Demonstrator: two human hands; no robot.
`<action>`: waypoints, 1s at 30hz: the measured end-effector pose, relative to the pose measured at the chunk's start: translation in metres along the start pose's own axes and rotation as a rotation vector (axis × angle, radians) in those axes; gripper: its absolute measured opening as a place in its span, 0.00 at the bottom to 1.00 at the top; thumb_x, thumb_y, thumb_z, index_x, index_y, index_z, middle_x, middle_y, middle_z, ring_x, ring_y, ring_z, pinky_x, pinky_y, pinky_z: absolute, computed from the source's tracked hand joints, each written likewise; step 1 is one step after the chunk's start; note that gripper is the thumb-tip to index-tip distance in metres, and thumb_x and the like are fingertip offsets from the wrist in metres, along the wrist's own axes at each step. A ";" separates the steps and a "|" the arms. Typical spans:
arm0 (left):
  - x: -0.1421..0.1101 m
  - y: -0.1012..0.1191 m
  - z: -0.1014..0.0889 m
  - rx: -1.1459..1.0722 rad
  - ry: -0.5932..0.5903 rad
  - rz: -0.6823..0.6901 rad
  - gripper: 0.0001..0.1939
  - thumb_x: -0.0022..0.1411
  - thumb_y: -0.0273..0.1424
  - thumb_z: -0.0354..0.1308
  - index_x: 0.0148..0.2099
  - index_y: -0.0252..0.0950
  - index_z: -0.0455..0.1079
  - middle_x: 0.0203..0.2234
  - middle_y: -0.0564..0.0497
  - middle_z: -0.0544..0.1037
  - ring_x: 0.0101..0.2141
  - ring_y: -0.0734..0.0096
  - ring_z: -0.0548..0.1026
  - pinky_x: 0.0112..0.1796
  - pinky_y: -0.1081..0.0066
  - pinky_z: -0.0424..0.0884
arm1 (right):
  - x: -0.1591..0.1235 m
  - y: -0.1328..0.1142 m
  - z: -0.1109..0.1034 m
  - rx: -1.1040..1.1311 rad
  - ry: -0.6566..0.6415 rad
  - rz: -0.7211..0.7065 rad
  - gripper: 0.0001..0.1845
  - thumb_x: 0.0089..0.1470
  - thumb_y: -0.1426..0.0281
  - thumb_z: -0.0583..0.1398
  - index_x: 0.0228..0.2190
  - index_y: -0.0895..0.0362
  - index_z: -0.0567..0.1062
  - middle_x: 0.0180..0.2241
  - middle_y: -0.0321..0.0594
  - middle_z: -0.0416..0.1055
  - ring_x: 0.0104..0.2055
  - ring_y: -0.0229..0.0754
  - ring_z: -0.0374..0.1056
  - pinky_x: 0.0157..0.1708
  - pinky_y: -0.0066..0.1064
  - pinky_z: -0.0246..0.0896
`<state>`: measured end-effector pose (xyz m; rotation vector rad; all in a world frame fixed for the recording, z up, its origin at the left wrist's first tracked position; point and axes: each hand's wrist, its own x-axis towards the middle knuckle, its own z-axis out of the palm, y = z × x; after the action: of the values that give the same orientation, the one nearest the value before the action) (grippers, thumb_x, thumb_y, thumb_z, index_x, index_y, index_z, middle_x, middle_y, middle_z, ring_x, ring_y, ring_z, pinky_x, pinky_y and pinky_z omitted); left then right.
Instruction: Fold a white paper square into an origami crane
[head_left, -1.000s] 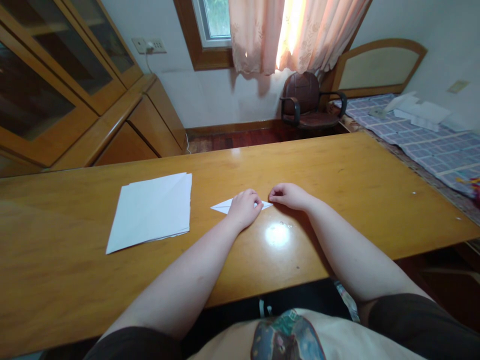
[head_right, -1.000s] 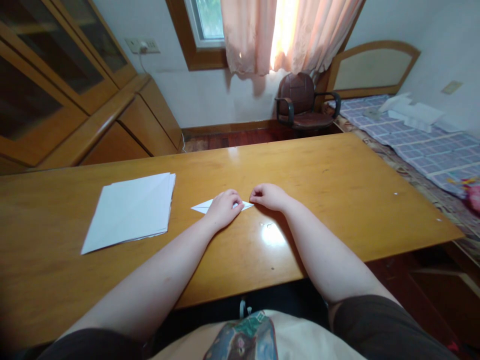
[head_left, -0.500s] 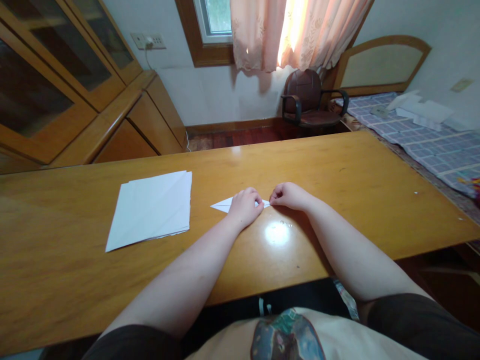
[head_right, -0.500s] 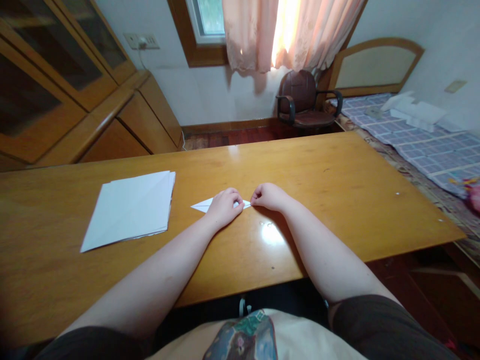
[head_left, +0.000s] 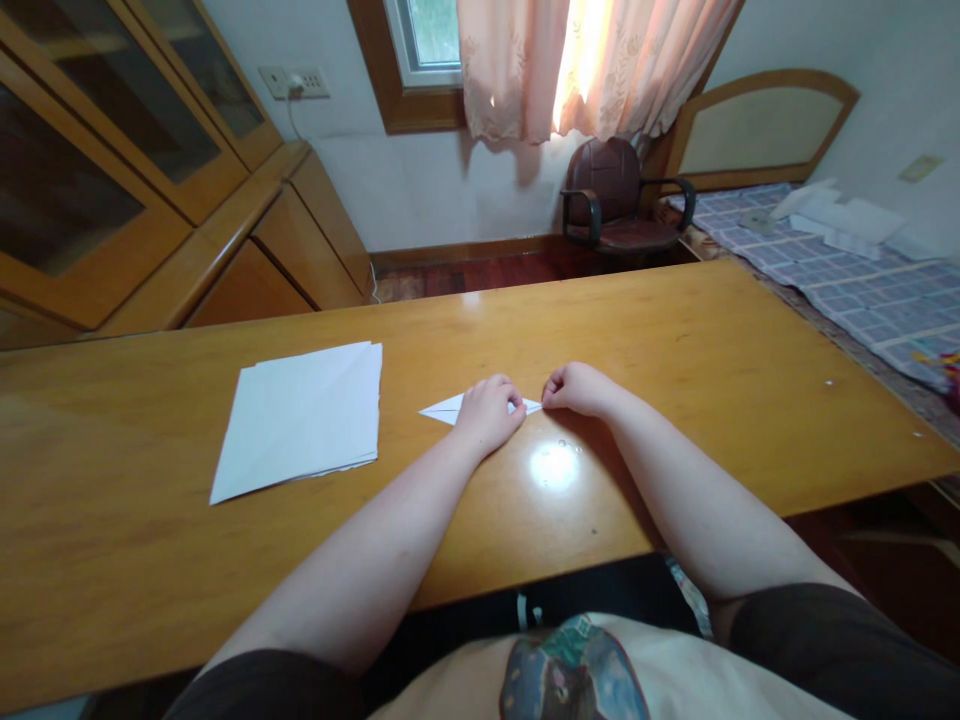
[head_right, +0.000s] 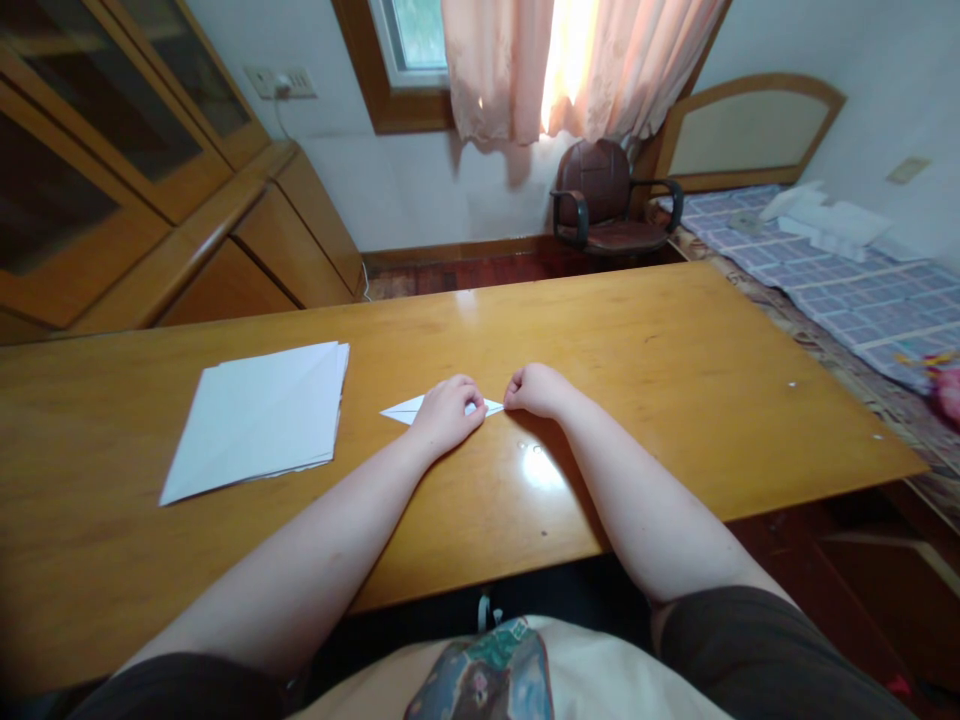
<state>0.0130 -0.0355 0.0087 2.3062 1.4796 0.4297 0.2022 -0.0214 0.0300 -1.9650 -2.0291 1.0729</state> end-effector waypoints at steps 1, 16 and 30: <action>0.000 0.000 0.000 0.002 -0.004 -0.004 0.07 0.58 0.33 0.54 0.32 0.39 0.73 0.39 0.50 0.75 0.41 0.65 0.71 0.43 0.66 0.66 | 0.001 0.002 0.000 0.020 0.003 -0.017 0.08 0.41 0.68 0.62 0.27 0.58 0.79 0.23 0.36 0.73 0.24 0.34 0.63 0.24 0.25 0.52; -0.001 0.000 0.000 -0.003 0.000 0.028 0.07 0.57 0.33 0.55 0.32 0.40 0.73 0.39 0.50 0.74 0.40 0.64 0.71 0.42 0.65 0.66 | 0.003 0.002 0.007 -0.067 0.033 -0.041 0.11 0.42 0.61 0.64 0.26 0.56 0.78 0.24 0.36 0.73 0.24 0.35 0.63 0.23 0.26 0.49; -0.001 0.002 -0.002 -0.005 -0.009 0.012 0.07 0.58 0.33 0.55 0.32 0.39 0.73 0.39 0.50 0.75 0.40 0.64 0.71 0.42 0.65 0.66 | 0.002 -0.001 0.008 -0.104 0.052 -0.046 0.11 0.43 0.61 0.65 0.27 0.55 0.80 0.23 0.36 0.74 0.24 0.35 0.64 0.22 0.26 0.49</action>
<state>0.0133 -0.0369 0.0115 2.3113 1.4597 0.4250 0.1967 -0.0225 0.0243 -1.9616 -2.1318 0.9152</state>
